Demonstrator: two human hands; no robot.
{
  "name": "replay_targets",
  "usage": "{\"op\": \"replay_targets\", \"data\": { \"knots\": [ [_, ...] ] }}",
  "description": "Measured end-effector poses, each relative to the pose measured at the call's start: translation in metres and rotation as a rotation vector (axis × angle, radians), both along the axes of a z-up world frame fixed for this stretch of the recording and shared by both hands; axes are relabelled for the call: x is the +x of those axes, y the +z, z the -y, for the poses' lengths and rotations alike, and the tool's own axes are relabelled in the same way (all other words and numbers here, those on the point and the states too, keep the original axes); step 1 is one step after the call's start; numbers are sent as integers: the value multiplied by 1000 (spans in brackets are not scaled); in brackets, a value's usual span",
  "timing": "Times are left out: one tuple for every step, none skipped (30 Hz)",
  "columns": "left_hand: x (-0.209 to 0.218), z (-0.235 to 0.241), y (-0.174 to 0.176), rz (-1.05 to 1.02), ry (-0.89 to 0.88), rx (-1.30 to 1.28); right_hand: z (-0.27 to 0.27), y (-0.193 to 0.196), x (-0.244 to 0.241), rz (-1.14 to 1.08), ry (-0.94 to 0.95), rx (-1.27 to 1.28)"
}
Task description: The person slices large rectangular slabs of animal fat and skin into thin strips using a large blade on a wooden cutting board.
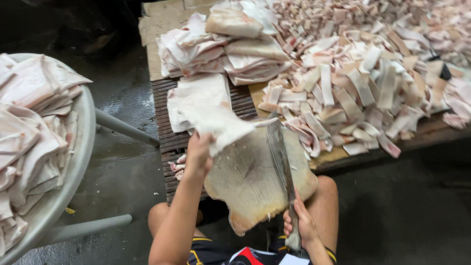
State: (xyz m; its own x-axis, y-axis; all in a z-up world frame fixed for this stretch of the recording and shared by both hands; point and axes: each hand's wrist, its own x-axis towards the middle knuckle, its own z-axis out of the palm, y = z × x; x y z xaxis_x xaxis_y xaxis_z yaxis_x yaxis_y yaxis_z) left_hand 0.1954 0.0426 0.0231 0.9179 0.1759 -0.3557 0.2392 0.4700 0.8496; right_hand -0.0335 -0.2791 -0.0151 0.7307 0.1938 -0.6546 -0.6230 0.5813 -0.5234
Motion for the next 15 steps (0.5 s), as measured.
{"op": "replay_targets", "data": {
  "knots": [
    [-37,2,-4,-65,-45,-32,2,4,0,-8,-17,-4],
    [-76,6,-12,-116,-78,7,3,7,-2,-11,4,-17],
    [-105,8,-23,-167,-112,47,4,9,-4,-14,25,-30],
    [-132,9,-34,-185,-118,42,5,10,-5,-32,20,-34],
    [-155,10,-44,-247,-202,24,5,10,-7,-2,45,-72],
    [-177,11,-52,-314,-281,2,5,9,-12,22,78,-109],
    [-190,7,-56,-337,-281,-6,4,8,-20,-2,80,-114],
    [-189,-1,-57,-274,-339,-20,2,6,-20,18,93,-170],
    [-185,-6,-56,-210,-396,-33,1,4,-21,39,107,-225],
    [-177,-10,-55,-249,-405,-88,1,2,-21,27,123,-229],
    [-165,-14,-54,-288,-413,-144,0,-1,-21,60,112,-244],
    [-150,-15,-56,-303,-402,-109,-2,-3,-19,105,98,-257],
    [-142,-16,-59,-319,-392,-74,-3,-3,-21,104,112,-260],
    [-132,-14,-66,-312,-388,-77,-4,-2,-21,125,111,-286],
    [-123,-9,-76,-267,-340,4,-5,0,-22,146,110,-312]
  ]
}}
